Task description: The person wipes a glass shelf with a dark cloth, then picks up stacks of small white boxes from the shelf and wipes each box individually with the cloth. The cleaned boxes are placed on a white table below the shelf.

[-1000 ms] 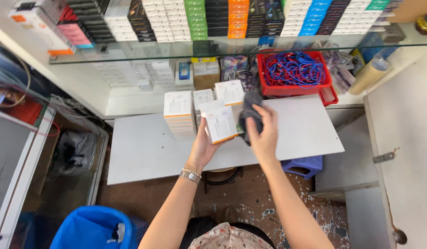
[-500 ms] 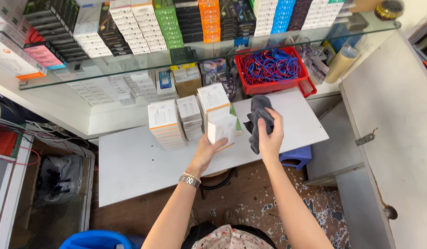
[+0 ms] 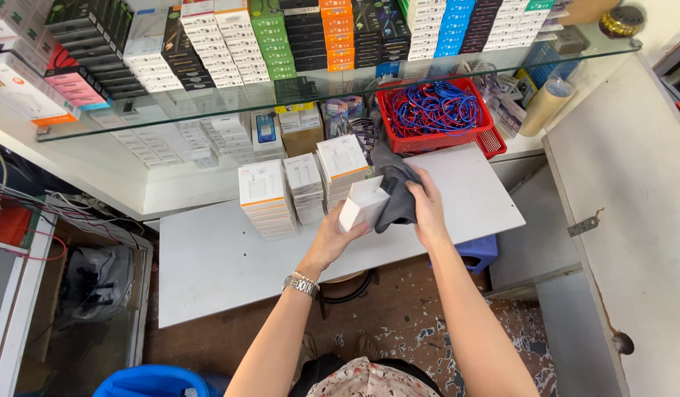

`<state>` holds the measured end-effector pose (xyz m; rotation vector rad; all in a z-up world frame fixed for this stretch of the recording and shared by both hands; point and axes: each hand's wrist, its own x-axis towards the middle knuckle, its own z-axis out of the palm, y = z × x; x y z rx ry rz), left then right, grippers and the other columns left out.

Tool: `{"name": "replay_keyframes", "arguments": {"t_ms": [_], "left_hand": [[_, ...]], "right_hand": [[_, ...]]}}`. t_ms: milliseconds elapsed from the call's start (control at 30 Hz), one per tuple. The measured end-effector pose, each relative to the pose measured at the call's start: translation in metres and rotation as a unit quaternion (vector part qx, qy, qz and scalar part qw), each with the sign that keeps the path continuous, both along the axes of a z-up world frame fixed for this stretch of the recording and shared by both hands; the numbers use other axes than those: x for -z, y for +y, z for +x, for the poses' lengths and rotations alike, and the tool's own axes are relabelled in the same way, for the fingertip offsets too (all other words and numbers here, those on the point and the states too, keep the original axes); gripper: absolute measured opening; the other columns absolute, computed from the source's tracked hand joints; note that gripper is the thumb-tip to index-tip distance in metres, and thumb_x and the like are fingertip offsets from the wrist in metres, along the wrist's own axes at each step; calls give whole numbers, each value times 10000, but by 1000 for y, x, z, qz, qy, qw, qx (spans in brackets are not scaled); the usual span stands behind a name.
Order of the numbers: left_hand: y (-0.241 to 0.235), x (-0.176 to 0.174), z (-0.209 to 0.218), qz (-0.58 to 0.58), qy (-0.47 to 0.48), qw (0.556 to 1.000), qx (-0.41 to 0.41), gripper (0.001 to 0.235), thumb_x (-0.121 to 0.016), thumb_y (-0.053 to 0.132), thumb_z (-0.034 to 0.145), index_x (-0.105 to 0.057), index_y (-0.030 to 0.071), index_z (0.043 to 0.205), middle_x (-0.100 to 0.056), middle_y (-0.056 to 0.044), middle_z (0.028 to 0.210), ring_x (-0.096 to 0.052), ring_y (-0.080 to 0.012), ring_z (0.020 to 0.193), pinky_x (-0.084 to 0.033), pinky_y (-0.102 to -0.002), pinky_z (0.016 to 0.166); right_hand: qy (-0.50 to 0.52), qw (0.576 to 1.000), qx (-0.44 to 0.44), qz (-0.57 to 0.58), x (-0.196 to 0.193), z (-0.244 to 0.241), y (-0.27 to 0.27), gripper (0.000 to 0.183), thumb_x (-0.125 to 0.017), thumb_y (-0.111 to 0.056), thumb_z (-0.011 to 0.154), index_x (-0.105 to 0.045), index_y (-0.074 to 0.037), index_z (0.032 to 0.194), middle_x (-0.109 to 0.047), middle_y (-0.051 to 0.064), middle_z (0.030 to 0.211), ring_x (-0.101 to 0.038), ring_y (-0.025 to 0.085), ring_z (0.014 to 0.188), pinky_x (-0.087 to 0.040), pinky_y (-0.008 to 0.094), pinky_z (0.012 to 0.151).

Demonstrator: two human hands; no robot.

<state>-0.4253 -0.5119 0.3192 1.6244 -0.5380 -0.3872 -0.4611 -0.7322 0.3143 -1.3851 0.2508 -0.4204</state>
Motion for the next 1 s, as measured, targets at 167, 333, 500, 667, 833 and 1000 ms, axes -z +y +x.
{"name": "replay_keyframes", "arguments": {"t_ms": [167, 333, 500, 667, 833, 1000], "left_hand": [[-11, -5, -10, -77, -1, 992, -101, 520, -766, 255, 894, -597, -33, 1292, -700, -102, 1178, -644, -177, 1086, -513, -322, 956], [-7, -6, -25, -142, -46, 964, -221, 400, -718, 236, 967, -660, -65, 1224, -691, -125, 1209, -641, -174, 1094, -511, -317, 954], [20, -13, -15, -266, 77, 883, -379, 404, -684, 238, 971, -622, -71, 1225, -706, -111, 1149, -638, -162, 1024, -523, -326, 886], [60, -11, -23, -268, 50, 879, -392, 404, -597, 273, 1029, -600, 2, 1328, -674, -78, 1244, -607, -115, 1118, -485, -285, 959], [93, 9, -37, -308, 129, 853, -400, 427, -620, 249, 986, -555, 12, 1335, -648, -100, 1241, -595, -167, 1118, -493, -344, 937], [155, 57, -31, -322, 198, 806, -455, 393, -575, 327, 997, -526, 55, 1276, -640, -52, 1185, -598, -153, 1141, -493, -337, 960]], "right_hand": [[-17, 960, -62, 273, 13, 3, 37, 455, -423, -326, 1075, -487, -104, 1467, -585, 7, 1397, -560, 135, 1268, -454, 299, 1063], [25, 974, -61, 217, 12, -3, 72, 420, -478, -324, 1057, -480, -124, 1426, -576, 68, 1307, -549, 187, 1189, -488, 340, 932], [60, 996, -67, -17, 1, -8, 106, 504, -672, -218, 943, -515, -51, 1392, -638, 145, 1257, -607, 239, 1108, -518, 385, 913], [-131, 954, -117, -244, -11, -16, 162, 534, -687, -192, 967, -501, -50, 1447, -471, 197, 1494, -455, 327, 1388, -360, 434, 1161], [-178, 894, -130, -389, 1, -25, 198, 500, -760, -152, 880, -606, -128, 1355, -409, 230, 1521, -454, 461, 1388, -391, 459, 1146], [-128, 914, -160, -351, 26, -12, 198, 429, -745, -174, 907, -625, -138, 1316, -542, 168, 1397, -619, 358, 1227, -533, 390, 1001]]}}
